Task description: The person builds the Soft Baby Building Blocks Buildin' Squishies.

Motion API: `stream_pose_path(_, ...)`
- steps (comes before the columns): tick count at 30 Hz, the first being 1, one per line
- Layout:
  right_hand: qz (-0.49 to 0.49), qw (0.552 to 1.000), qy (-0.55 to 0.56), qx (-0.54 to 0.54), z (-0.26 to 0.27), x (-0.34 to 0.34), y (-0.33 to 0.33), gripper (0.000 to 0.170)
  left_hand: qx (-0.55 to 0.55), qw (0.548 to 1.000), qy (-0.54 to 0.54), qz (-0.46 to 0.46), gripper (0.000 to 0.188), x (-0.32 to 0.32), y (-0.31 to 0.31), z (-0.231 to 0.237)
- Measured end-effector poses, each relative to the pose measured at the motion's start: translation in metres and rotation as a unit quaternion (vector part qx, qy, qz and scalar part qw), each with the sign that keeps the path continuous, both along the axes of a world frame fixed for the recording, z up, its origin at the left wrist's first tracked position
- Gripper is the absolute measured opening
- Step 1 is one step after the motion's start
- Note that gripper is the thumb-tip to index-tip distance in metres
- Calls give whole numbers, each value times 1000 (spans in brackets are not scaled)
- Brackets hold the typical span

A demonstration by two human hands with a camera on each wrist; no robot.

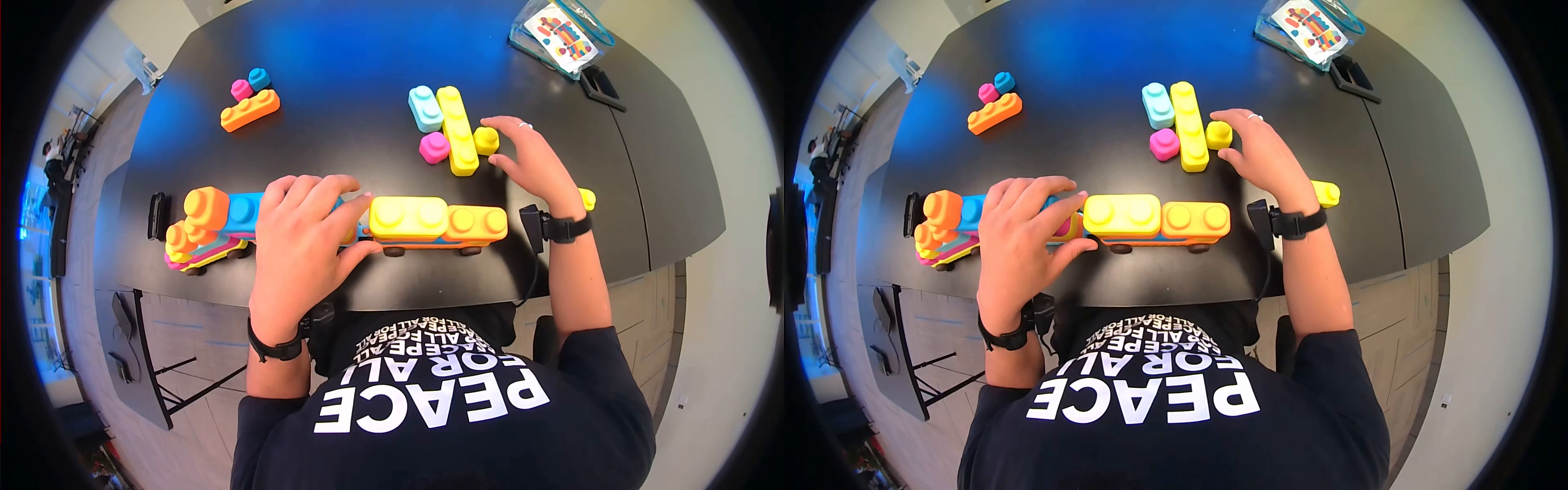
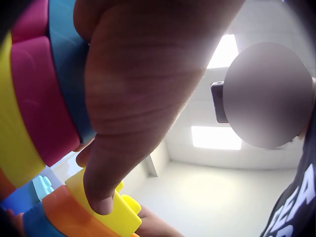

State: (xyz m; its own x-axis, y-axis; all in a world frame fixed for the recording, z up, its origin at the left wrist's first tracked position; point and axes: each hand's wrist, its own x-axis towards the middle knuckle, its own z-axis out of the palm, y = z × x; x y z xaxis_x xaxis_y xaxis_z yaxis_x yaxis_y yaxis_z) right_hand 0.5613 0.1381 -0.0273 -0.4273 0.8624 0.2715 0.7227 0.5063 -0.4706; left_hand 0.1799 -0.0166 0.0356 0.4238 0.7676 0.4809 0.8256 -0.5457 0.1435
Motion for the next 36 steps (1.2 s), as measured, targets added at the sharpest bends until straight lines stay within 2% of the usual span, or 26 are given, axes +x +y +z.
stream_pose_path(5,-43,998,-11,-48,-19,3,20,50,-2,1000,-5,2,58,0,-1,0)
stream_pose_path(8,-48,994,101,7,6,0,1,48,-9,1000,0,3,57,0,-1,0)
stream_pose_path(10,17,979,199,48,32,-7,-20,48,-7,1000,4,4,57,0,-1,0)
stream_pose_path(12,75,958,274,34,50,-19,-50,48,-5,1000,6,4,57,1,0,1)
stream_pose_path(14,115,963,238,54,58,-25,-77,50,-3,1000,6,5,57,1,0,0)
stream_pose_path(16,123,959,253,36,49,-34,-96,60,-2,1000,8,5,57,2,0,0)
stream_pose_path(21,156,963,207,68,38,-37,-103,51,-4,1000,5,5,56,1,0,-1)
stream_pose_path(36,165,967,194,23,23,-36,-107,57,-5,1000,3,5,54,2,0,0)
